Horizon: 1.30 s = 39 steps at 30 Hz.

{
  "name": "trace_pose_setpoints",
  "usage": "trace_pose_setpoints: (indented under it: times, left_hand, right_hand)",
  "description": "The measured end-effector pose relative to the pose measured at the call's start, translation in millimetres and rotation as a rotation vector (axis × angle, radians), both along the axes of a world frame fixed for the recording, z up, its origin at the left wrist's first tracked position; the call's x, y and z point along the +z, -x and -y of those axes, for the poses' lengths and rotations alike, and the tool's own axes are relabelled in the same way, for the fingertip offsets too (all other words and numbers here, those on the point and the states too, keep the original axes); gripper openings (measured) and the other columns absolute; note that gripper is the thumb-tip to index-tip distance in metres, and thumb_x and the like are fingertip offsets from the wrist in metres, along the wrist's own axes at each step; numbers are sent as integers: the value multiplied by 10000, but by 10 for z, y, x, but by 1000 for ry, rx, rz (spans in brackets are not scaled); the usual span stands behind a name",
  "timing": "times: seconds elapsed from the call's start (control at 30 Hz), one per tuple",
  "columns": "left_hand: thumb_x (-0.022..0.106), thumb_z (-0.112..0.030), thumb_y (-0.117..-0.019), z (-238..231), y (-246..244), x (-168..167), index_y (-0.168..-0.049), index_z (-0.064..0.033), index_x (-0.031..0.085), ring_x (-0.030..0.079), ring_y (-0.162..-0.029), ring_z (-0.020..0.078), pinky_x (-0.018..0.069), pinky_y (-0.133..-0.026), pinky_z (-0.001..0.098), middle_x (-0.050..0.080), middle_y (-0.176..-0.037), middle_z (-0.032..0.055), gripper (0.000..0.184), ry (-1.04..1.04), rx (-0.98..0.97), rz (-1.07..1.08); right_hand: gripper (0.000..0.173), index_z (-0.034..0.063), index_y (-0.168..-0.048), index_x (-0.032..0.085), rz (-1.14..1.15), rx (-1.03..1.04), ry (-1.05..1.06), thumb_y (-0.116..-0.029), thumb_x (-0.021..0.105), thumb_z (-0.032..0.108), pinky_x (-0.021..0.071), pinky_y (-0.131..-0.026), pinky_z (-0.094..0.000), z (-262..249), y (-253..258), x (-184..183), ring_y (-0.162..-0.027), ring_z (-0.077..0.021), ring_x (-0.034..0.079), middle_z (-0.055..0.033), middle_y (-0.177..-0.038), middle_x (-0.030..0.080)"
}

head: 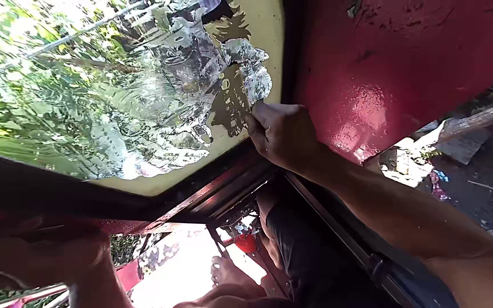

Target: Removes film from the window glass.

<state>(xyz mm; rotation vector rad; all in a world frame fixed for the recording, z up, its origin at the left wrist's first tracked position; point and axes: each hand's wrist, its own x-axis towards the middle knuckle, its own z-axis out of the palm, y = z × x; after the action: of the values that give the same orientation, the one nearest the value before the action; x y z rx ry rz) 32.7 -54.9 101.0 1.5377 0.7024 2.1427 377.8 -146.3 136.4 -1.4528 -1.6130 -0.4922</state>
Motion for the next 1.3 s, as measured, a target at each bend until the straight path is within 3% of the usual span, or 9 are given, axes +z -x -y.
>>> trace_pose_setpoints:
  times: [0.6, 0.73, 0.83, 0.93, 1.0, 1.07, 1.13, 1.2, 1.3]
  left_hand:
    - [333, -139, -1027, -74, 55, -35, -952, -67, 541, 663, -828, 156, 573, -786, 366, 632, -819, 21, 233, -71, 2, -28]
    - [344, -134, -1026, -93, 84, -48, -942, -65, 554, 665, -814, 149, 573, -780, 359, 638, -806, 14, 237, -84, -8, -15]
    - [336, -110, -1018, -63, 64, -36, -966, -49, 549, 668, -839, 152, 573, -799, 366, 642, -831, 22, 227, -66, 14, -3]
    - [339, -117, -1027, -49, 30, -16, -988, -45, 557, 667, -838, 139, 573, -804, 354, 646, -840, 16, 232, -60, 8, 16]
    - [330, -87, -1027, -71, 43, -18, -1015, -43, 560, 672, -861, 134, 572, -827, 351, 662, -866, 13, 234, -86, -24, 25]
    - [357, -79, -1019, -89, 68, -29, -1003, -68, 593, 671, -885, 109, 564, -840, 335, 672, -891, -16, 237, -117, -52, 11]
    - [394, -90, -1013, -108, 79, -37, -965, -101, 628, 668, -895, 95, 560, -843, 330, 678, -893, -39, 239, -138, -70, 3]
    - [434, -106, -1001, -124, 76, -43, -942, -117, 646, 667, -888, 95, 558, -838, 332, 681, -886, -42, 220, -144, -82, 12]
    - [462, -135, -1006, -132, 76, -69, -940, -136, 648, 670, -895, 95, 561, -839, 333, 684, -893, -46, 198, -160, -106, 7]
  right_hand:
    - [265, 56, -706, 605, -21, 54, 32, -962, 570, 115, 391, -437, -333, 127, 85, -17, -500, -190, 552, -61, -584, 529]
    - [331, 72, -705, 589, -17, 89, 120, -1005, 560, 210, 387, -420, -355, 335, 53, 21, -481, -190, 537, -45, -570, 516]
    - [436, 97, -633, 555, -19, 62, 105, -982, 600, 353, 304, -397, -330, 536, -15, 152, -435, -153, 450, -19, -529, 461]
    - [434, 32, -895, 688, -79, -94, 131, -948, 649, 461, 435, -484, -445, 396, -147, 348, -550, -246, 582, -85, -666, 610]
    - [529, 34, -1081, 688, -65, -177, 165, -927, 635, 537, 473, -543, -477, 232, -176, 504, -648, -275, 629, -92, -777, 650]
    - [578, 31, -1137, 673, -34, -226, 274, -933, 609, 568, 496, -620, -535, 114, -144, 651, -770, -336, 675, -132, -870, 681]
    - [443, 32, -974, 663, 26, -238, 368, -995, 567, 464, 475, -635, -553, 23, -94, 734, -818, -373, 683, -166, -853, 670]
    - [343, 52, -810, 638, 89, -208, 339, -1021, 523, 297, 454, -570, -530, -13, -29, 684, -724, -358, 670, -146, -732, 631]
    - [298, 54, -776, 620, 142, -179, 249, -1007, 509, 207, 434, -505, -484, -22, 41, 567, -633, -339, 651, -125, -661, 593]
